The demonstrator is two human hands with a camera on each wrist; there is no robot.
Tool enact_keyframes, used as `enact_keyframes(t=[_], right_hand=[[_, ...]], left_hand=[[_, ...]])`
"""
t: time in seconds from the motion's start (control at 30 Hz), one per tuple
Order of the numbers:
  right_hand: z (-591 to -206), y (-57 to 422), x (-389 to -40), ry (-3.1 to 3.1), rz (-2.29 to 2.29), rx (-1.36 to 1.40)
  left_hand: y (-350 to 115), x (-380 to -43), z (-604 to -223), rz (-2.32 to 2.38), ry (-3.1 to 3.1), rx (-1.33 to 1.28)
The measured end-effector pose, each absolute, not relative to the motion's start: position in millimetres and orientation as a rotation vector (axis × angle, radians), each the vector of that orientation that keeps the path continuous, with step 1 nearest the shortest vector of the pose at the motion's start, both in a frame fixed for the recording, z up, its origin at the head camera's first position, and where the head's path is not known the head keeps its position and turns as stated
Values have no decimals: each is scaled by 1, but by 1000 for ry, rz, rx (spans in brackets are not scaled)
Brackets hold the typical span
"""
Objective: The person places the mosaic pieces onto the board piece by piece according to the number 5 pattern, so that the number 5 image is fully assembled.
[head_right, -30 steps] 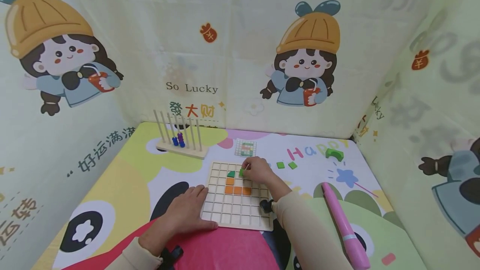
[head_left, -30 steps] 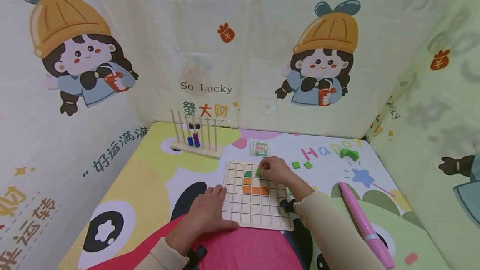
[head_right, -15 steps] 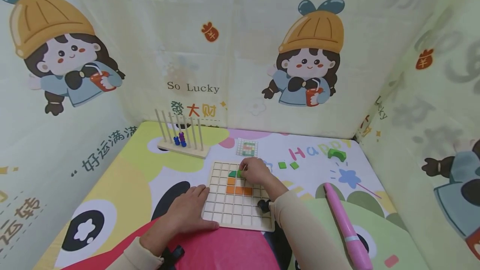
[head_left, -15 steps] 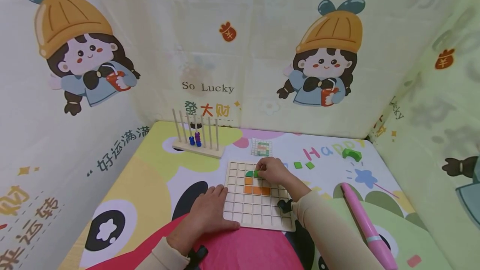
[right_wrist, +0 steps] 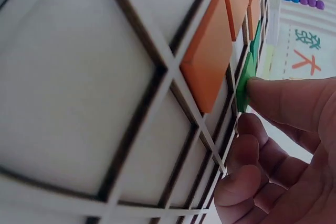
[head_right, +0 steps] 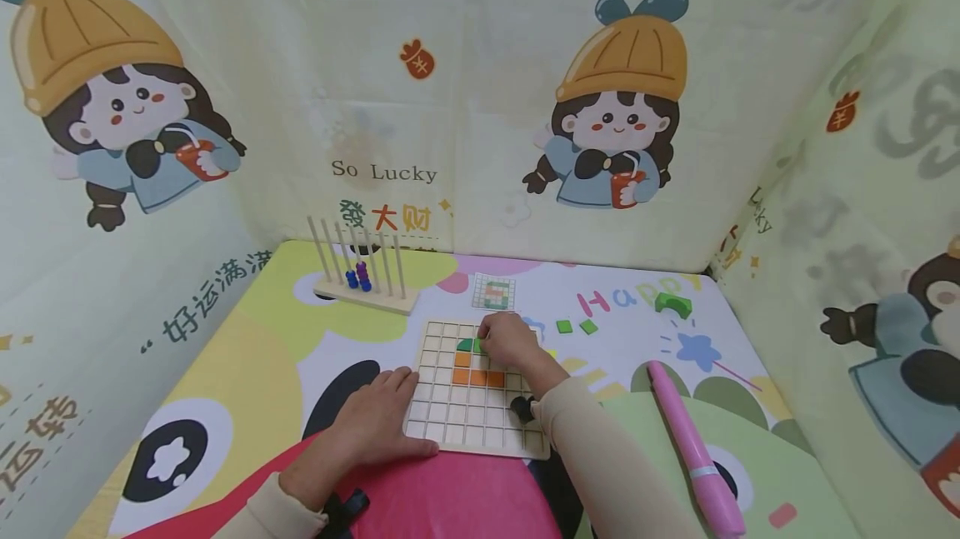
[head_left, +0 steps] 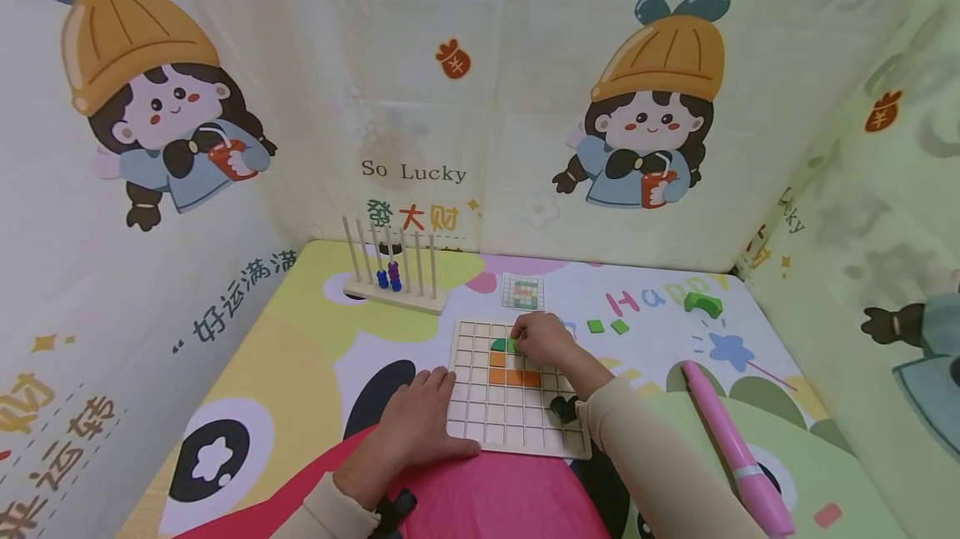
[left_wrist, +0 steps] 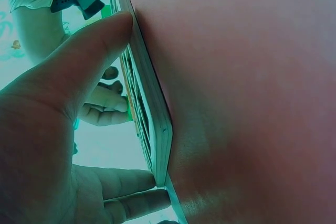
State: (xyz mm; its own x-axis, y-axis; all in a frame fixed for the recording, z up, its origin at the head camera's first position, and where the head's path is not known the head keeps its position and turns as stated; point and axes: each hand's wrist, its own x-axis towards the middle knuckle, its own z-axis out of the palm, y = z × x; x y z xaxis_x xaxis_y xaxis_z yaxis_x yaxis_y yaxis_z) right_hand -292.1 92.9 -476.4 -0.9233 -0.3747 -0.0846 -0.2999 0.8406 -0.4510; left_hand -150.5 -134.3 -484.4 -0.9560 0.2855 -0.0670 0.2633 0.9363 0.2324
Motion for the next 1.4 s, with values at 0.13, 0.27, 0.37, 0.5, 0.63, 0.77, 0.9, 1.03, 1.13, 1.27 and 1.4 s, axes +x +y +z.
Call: enact_keyframes(t=[0.13,0.27,0.37,0.5,0.63,0.77,0.9,1.03,1.13,1.27,1.4], right_hand=[[-477,91,-292,2860,-640,-501],[-475,92,-290,2868,-629,-479],[-473,94,-287,2866,-654,-482],[-469,103,-285,2837,-747,-468],[-472,118,-287,2842,-783,-458],[-477,137,-290,2867,-776,-409],[-478,155,-292,2883,-761,-333],[-478,174,-297,2897,-717,-266],[-478,188,-301,2911,-670,-219],[-479,205,-305,2917,-612,-147],[-478,213,-306,2903,-572,-108]], left_hand=[[-134,-151,-484,340,2986,418],[-134,-151,-484,335,2979,420],[-134,-151,-484,332,2979,423],[-134,-152,-485,330,2980,427],[-134,-152,-487,332,2977,431],[-134,-152,-487,333,2981,430],[-134,-153,-487,333,2992,432],[-134,-153,-486,334,2999,434],[-134,-152,-486,332,2998,433],[-134,-152,-484,327,2994,432],[-134,-151,-484,318,2990,433]])
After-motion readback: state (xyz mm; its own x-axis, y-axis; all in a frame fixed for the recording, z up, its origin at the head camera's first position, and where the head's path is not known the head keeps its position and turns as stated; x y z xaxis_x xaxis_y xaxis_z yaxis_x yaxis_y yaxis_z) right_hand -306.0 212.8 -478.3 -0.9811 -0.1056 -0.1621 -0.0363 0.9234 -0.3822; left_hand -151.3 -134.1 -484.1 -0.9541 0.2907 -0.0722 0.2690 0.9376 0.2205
